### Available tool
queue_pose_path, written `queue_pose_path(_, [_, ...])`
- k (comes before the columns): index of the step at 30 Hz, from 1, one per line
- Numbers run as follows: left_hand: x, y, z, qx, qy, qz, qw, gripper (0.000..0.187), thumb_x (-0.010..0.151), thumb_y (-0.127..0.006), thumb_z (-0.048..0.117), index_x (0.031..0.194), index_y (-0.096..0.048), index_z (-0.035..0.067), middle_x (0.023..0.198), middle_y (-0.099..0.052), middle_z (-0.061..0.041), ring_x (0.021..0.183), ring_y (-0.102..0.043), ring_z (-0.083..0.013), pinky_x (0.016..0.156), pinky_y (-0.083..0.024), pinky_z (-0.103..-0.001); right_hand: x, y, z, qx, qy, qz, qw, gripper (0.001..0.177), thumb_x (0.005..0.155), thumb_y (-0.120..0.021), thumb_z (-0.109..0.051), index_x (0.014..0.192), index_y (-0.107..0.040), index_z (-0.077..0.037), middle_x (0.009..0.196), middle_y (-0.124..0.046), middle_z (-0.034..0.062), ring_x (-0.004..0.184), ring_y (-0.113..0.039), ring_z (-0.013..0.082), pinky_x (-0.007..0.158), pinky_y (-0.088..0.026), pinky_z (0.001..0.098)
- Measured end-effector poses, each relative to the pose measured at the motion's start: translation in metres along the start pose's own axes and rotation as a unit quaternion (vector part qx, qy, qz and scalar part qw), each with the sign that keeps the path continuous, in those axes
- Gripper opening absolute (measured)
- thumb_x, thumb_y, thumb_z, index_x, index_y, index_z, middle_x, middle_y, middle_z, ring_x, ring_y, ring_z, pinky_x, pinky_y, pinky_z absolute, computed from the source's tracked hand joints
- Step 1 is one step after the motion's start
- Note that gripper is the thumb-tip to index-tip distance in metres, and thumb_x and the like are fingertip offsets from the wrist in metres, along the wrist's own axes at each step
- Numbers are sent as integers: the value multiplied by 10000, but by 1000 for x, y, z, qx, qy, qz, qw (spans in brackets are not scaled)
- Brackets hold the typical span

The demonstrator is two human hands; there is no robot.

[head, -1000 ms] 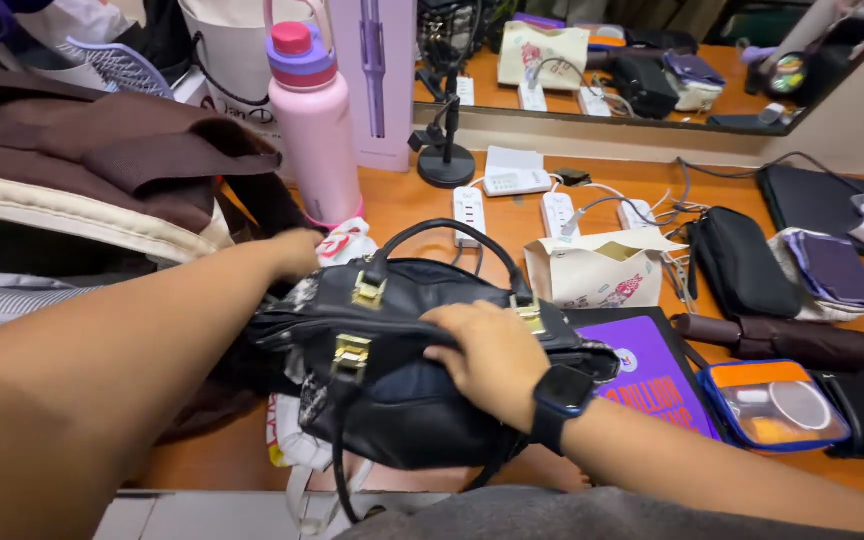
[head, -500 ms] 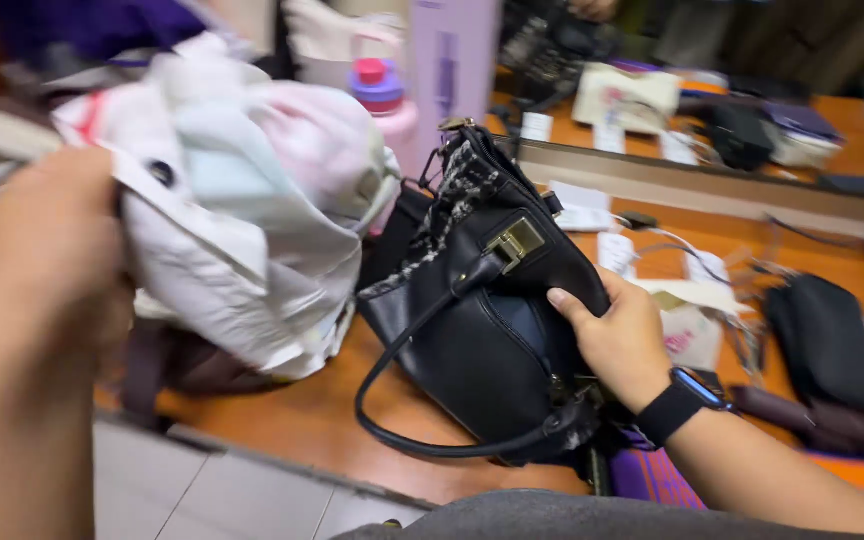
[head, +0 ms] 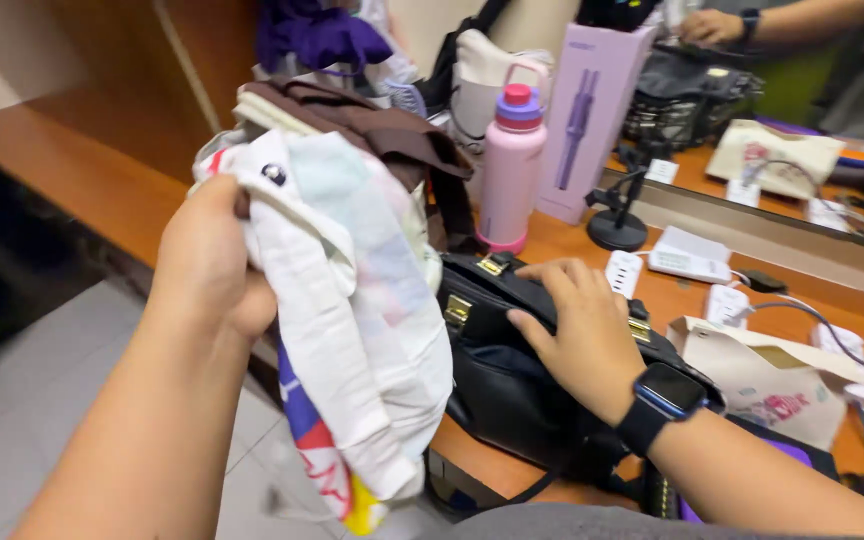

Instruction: The person unpacks a beige tote bag on a cluttered wooden desk, removing a tote bag, a small pouch, a snack, a keychain, and a small container. Each item is placed on the desk as it is removed.

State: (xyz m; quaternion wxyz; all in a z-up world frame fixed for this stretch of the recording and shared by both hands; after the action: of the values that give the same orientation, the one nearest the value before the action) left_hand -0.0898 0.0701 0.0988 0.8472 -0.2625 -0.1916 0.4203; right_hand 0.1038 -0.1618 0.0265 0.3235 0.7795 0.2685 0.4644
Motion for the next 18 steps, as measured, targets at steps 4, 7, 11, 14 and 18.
queue_pose_path(4, [4, 5, -6, -84, 9, -66, 994, 419, 930, -377, 157, 1232, -604, -24, 1269, -691, -191, 1212, -665, -344, 1084, -525, -500, -30, -8, -9, 253, -292, -75, 919, 505, 904, -730, -381, 1311, -557, -137, 1095, -647, 60, 1011, -609, 211, 831, -509, 383])
queue_pose_path(7, [-2, 10, -14, -143, 70, -95, 983, 417, 909, -375, 128, 1215, -611, -28, 1249, -689, -193, 1209, -649, -342, 1098, -494, -498, -72, -45, -48, 370, -469, -163, 785, 600, 950, -688, -419, 1459, -431, -234, 1148, -626, 28, 1060, -619, 152, 822, -527, 347])
queue_pose_path(11, [-17, 41, -18, -141, 141, -129, 971, 346, 913, -438, 63, 1210, -589, -33, 1230, -664, -162, 1199, -629, -316, 1132, -468, -505, -72, -82, -124, 486, -353, -184, 778, 714, 799, -760, -292, 1449, -479, -197, 1120, -638, 38, 1044, -662, 122, 872, -557, 244])
queue_pose_path(14, [-26, 72, -7, -114, 189, -177, 959, 328, 924, -471, 76, 1207, -592, -37, 1206, -661, -154, 1175, -626, -299, 1122, -464, -494, -67, -95, -160, 435, -283, -169, 838, 485, 982, -806, -239, 1275, -551, 51, 996, -517, 143, 899, -480, 213, 825, -465, 315])
queue_pose_path(18, [-42, 74, 14, -197, 265, -273, 903, 407, 854, -472, 150, 1181, -627, -37, 1198, -686, -189, 1150, -647, -341, 1085, -482, -505, -55, -59, -192, 344, -238, 3, 908, 511, 847, -801, -234, 1250, -562, -30, 1106, -612, 25, 1015, -594, 110, 850, -527, 264])
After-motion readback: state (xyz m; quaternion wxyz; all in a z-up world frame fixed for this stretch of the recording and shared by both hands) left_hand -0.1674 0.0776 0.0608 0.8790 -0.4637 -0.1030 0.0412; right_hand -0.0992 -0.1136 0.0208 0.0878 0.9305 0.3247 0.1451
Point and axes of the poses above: each hand's wrist, its own x-axis towards the middle knuckle, its own y-axis out of the back of the hand, z = x × y, the point moved 8 cm from there along x, towards the middle knuckle
